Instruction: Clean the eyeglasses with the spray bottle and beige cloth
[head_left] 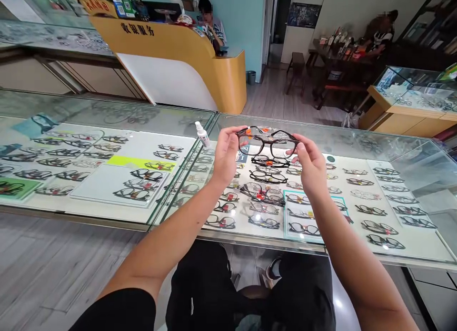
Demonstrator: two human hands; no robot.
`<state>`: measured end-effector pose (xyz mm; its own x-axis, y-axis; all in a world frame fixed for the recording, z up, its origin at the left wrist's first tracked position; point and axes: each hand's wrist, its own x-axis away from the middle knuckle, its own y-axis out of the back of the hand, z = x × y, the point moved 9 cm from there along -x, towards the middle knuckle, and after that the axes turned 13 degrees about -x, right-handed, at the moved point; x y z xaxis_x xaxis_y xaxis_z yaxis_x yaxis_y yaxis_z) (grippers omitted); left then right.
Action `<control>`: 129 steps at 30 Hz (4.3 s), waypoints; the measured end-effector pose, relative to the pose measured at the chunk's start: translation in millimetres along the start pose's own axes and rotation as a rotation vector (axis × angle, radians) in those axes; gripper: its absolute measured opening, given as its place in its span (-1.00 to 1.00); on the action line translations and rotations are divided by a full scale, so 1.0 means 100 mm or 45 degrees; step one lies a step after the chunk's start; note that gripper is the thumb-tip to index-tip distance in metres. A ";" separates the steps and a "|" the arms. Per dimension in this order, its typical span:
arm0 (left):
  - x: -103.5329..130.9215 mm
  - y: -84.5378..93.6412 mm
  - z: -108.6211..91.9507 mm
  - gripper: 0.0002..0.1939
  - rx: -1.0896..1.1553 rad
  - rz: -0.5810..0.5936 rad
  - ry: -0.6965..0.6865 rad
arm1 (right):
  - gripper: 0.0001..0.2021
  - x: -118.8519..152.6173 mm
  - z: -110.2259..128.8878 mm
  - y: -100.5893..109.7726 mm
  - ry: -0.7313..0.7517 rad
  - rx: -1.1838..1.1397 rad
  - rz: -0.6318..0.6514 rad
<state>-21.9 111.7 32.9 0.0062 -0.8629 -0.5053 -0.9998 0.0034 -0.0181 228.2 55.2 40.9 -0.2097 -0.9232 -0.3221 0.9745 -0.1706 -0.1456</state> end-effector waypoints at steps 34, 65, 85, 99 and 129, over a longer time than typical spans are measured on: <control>0.02 -0.13 0.01 -0.55 0.229 0.083 0.212 | -0.57 0.02 -0.14 -0.07 0.008 -0.147 0.124; 0.17 -0.35 0.26 -0.59 0.706 0.262 0.839 | -0.51 -0.07 -0.15 -0.06 -0.025 -0.088 0.251; 0.21 -0.41 0.21 -0.67 0.839 0.232 0.993 | -0.44 -0.08 -0.34 -0.12 -0.287 -0.476 0.288; 0.11 -0.26 0.11 -0.69 0.780 0.137 0.854 | -0.69 -0.11 -0.16 0.06 -0.013 -0.214 0.105; 0.04 -0.10 0.03 -0.68 0.313 0.101 0.454 | -0.55 -0.02 -0.27 -0.03 -0.258 -0.430 0.040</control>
<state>-12.2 109.2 28.5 -0.1198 -0.9754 -0.1849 -0.9629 0.1596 -0.2176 223.6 66.8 16.9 -0.1270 -0.9813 -0.1449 0.8922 -0.0492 -0.4489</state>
